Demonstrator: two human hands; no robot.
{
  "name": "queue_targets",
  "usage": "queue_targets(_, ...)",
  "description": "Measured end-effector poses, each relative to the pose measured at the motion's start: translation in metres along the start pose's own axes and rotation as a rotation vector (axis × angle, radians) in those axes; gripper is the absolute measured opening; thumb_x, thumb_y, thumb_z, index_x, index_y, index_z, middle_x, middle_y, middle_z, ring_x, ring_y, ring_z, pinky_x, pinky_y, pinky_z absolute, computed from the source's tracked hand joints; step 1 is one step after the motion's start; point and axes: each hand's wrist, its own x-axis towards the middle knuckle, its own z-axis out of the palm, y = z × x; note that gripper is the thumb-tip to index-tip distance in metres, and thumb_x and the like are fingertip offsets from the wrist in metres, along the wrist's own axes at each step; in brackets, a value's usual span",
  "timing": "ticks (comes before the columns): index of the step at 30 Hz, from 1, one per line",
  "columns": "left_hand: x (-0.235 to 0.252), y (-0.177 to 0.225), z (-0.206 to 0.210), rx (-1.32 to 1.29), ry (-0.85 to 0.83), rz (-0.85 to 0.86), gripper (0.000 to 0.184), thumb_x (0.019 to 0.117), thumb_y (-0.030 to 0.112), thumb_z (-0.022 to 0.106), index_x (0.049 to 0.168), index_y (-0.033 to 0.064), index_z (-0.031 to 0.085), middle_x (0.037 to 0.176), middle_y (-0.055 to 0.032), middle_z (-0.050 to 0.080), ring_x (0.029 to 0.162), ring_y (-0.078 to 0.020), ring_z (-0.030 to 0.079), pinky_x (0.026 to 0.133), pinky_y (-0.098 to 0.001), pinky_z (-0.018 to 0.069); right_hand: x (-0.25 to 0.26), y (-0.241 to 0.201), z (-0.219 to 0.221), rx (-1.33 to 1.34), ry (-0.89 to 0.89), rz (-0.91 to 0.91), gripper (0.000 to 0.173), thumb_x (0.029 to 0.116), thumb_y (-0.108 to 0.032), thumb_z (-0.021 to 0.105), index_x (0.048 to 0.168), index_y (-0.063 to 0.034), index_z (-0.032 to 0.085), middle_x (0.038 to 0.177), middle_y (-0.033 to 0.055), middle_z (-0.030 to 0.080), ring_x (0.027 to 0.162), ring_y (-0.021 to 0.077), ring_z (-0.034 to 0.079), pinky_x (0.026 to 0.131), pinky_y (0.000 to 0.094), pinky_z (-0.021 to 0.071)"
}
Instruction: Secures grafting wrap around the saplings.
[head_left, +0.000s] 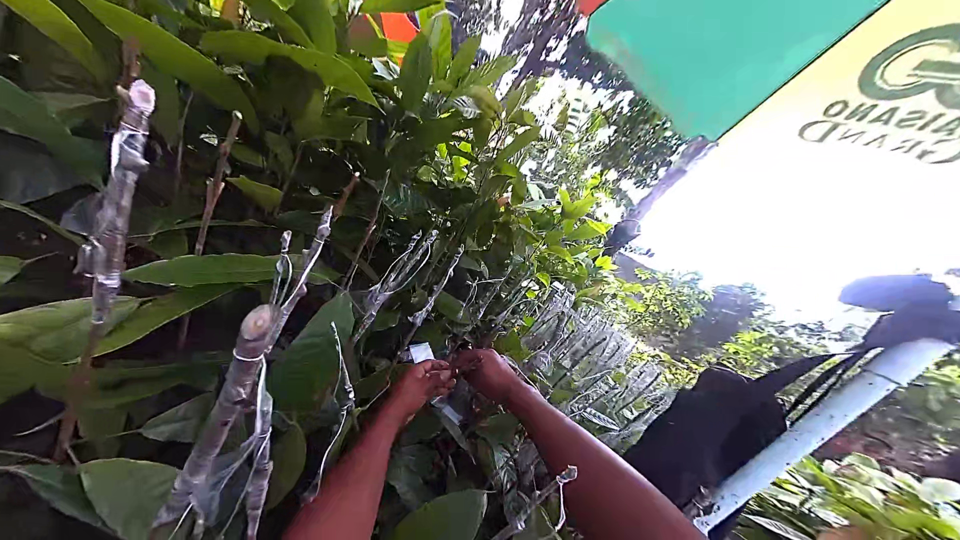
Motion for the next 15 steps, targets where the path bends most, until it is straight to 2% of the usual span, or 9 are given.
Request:
queue_targets(3,0.004,-0.003,0.002,0.183,0.058,0.109,0.031,0.0959,0.006,0.068,0.124,-0.0056,0.061,0.111,-0.0157,0.069,0.092,-0.0191,0.071,0.087,-0.0346,0.0601,0.005,-0.003,0.002,0.016,-0.005,0.049,0.027,0.1003,-0.017,0.058,0.122,-0.0079,0.072,0.12,0.0153,0.071,0.115,0.0298,0.067,0.103,0.0535,0.0495)
queue_targets(5,0.006,-0.003,0.002,0.326,0.08,0.184,0.029,0.0997,0.011,0.064,0.125,-0.0029,0.064,0.114,-0.0136,0.07,0.091,-0.0163,0.072,0.087,-0.0333,0.0602,0.005,-0.007,0.0,0.065,-0.009,0.16,0.029,0.1034,-0.02,0.054,0.123,-0.0046,0.069,0.114,0.0152,0.072,0.106,0.0274,0.07,0.098,0.0502,0.0527)
queue_targets(8,0.007,-0.002,0.002,0.423,0.123,0.239,0.028,0.1035,0.014,0.058,0.125,-0.0016,0.066,0.113,-0.0121,0.071,0.088,-0.0131,0.069,0.086,-0.0309,0.0573,-0.005,-0.014,0.0,0.125,-0.028,0.288,0.026,0.1041,-0.02,0.055,0.118,-0.0011,0.066,0.101,0.0138,0.072,0.087,0.024,0.072,0.084,0.0448,0.0586)
queue_targets(9,0.008,0.0,0.003,0.418,0.132,0.235,0.027,0.1033,0.013,0.058,0.124,-0.0015,0.067,0.112,-0.0118,0.071,0.088,-0.0128,0.069,0.086,-0.0306,0.0571,-0.015,-0.025,0.001,0.043,-0.044,0.296,0.027,0.1042,-0.02,0.054,0.119,-0.0018,0.066,0.104,0.0154,0.072,0.091,0.0272,0.072,0.085,0.048,0.0584)
queue_targets(10,0.009,0.002,0.005,0.408,0.138,0.228,0.026,0.103,0.013,0.058,0.123,-0.0016,0.067,0.111,-0.0118,0.071,0.089,-0.0132,0.069,0.087,-0.0309,0.0574,-0.028,-0.042,0.002,-0.088,-0.072,0.281,0.029,0.1043,-0.019,0.051,0.123,-0.0024,0.066,0.112,0.0195,0.071,0.102,0.0345,0.07,0.09,0.0558,0.0553)
queue_targets(12,0.012,0.004,0.005,0.359,0.144,0.213,0.026,0.1021,0.011,0.058,0.123,-0.0036,0.067,0.109,-0.0132,0.071,0.09,-0.0141,0.069,0.088,-0.0321,0.0562,-0.058,-0.082,0.012,-0.326,-0.17,0.189,0.032,0.1053,-0.012,0.047,0.133,-0.0041,0.06,0.121,0.0259,0.067,0.114,0.0454,0.064,0.094,0.0648,0.0507)
queue_targets(14,0.013,0.003,0.002,0.326,0.119,0.202,0.025,0.1007,0.009,0.061,0.12,-0.0047,0.067,0.107,-0.0134,0.072,0.09,-0.0139,0.069,0.088,-0.0321,0.0572,-0.071,-0.107,0.022,-0.417,-0.25,0.075,0.037,0.1032,-0.007,0.049,0.14,-0.0078,0.055,0.118,0.0271,0.067,0.114,0.0477,0.064,0.093,0.0654,0.0507)
queue_targets(15,0.012,0.0,0.004,0.348,0.075,0.202,0.024,0.1004,0.009,0.062,0.119,-0.0043,0.068,0.106,-0.0128,0.072,0.092,-0.0131,0.07,0.089,-0.0315,0.057,-0.068,-0.111,0.02,-0.396,-0.276,0.042,0.036,0.1016,-0.007,0.052,0.137,-0.0047,0.057,0.117,0.0281,0.067,0.113,0.0482,0.064,0.093,0.0665,0.0501)
